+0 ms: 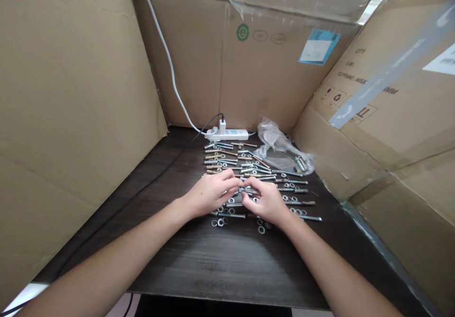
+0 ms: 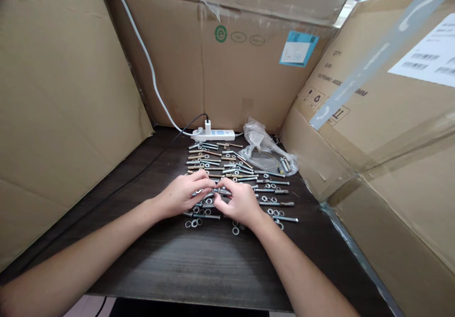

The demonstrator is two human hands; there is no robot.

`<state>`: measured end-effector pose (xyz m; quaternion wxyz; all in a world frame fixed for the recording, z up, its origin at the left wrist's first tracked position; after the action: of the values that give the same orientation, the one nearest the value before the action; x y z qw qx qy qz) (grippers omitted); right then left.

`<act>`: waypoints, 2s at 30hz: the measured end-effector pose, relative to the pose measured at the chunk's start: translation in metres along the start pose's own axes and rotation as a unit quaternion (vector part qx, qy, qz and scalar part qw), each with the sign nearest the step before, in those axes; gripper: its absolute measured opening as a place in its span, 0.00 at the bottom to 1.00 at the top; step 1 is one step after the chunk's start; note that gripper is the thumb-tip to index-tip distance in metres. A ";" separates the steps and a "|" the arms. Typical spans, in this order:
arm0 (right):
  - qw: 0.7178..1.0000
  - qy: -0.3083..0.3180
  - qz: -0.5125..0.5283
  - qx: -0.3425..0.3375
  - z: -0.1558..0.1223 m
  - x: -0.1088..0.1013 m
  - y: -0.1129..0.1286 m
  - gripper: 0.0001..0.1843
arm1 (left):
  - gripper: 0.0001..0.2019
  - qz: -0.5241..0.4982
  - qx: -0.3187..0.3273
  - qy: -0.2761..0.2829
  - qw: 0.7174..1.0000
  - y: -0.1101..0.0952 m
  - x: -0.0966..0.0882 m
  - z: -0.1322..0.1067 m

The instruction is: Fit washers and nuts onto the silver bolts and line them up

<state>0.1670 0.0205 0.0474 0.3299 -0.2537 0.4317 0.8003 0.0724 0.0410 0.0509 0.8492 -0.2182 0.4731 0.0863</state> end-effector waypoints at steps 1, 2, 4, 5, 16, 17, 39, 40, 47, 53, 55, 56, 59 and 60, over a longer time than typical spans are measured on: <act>1.000 -0.001 -0.001 -0.001 0.000 0.000 0.000 0.08 | 0.11 -0.002 -0.004 0.001 1.000 0.001 0.000 0.000; 1.000 -0.002 -0.003 -0.002 0.000 0.000 0.000 0.08 | 0.11 -0.003 -0.009 0.002 1.000 0.002 0.000 0.000; 1.000 -0.003 -0.005 -0.004 -0.001 0.000 0.000 0.08 | 0.10 -0.006 -0.015 0.009 1.000 0.002 0.001 0.001; 1.000 -0.003 -0.006 -0.004 -0.001 0.000 -0.001 0.07 | 0.10 -0.007 -0.017 0.014 1.000 0.002 0.002 0.002; 1.000 0.003 -0.001 -0.001 0.000 0.001 -0.001 0.08 | 0.11 0.005 -0.006 0.006 1.000 0.001 0.001 0.001; 1.000 0.005 -0.001 -0.003 0.000 0.001 -0.001 0.08 | 0.11 0.004 0.000 0.009 1.000 -0.001 0.001 0.001; 1.000 0.000 -0.012 -0.004 0.000 0.001 -0.001 0.07 | 0.10 -0.002 -0.036 0.001 0.999 0.005 -0.001 0.002; 1.000 0.000 -0.012 -0.004 0.000 0.001 -0.001 0.07 | 0.10 -0.001 -0.029 -0.001 1.000 0.003 -0.002 0.002; 1.000 0.004 -0.011 -0.001 -0.001 0.002 -0.002 0.08 | 0.10 0.000 -0.006 0.002 1.000 0.000 -0.001 0.001; 1.000 -0.002 -0.002 0.001 -0.001 0.002 -0.001 0.06 | 0.10 -0.006 -0.022 0.017 1.000 0.002 0.003 0.002; 1.000 -0.002 0.001 -0.001 -0.001 0.002 -0.001 0.07 | 0.10 -0.019 -0.031 0.024 0.999 0.001 0.004 0.002; 1.000 -0.002 0.002 -0.002 -0.001 0.002 -0.001 0.07 | 0.10 -0.028 -0.036 0.028 0.999 0.001 0.004 0.002; 1.000 0.000 -0.002 0.000 -0.001 0.003 -0.002 0.08 | 0.09 -0.045 -0.048 0.040 0.997 -0.002 0.005 0.001; 1.000 0.001 -0.004 0.002 -0.001 0.003 -0.003 0.08 | 0.08 -0.046 -0.052 0.045 0.997 -0.002 0.005 0.001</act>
<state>0.1675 0.0212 0.0433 0.3329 -0.2555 0.4328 0.7979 0.0767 0.0397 0.0479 0.8176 -0.2871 0.4951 0.0620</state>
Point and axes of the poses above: each hand's wrist, its own z-axis towards the middle knuckle, its own x-axis out of the palm, y = z × x, the point moved 10 cm from there along z, towards the middle knuckle, and after that the axes turned 5 degrees about -y, right-handed, at the moved point
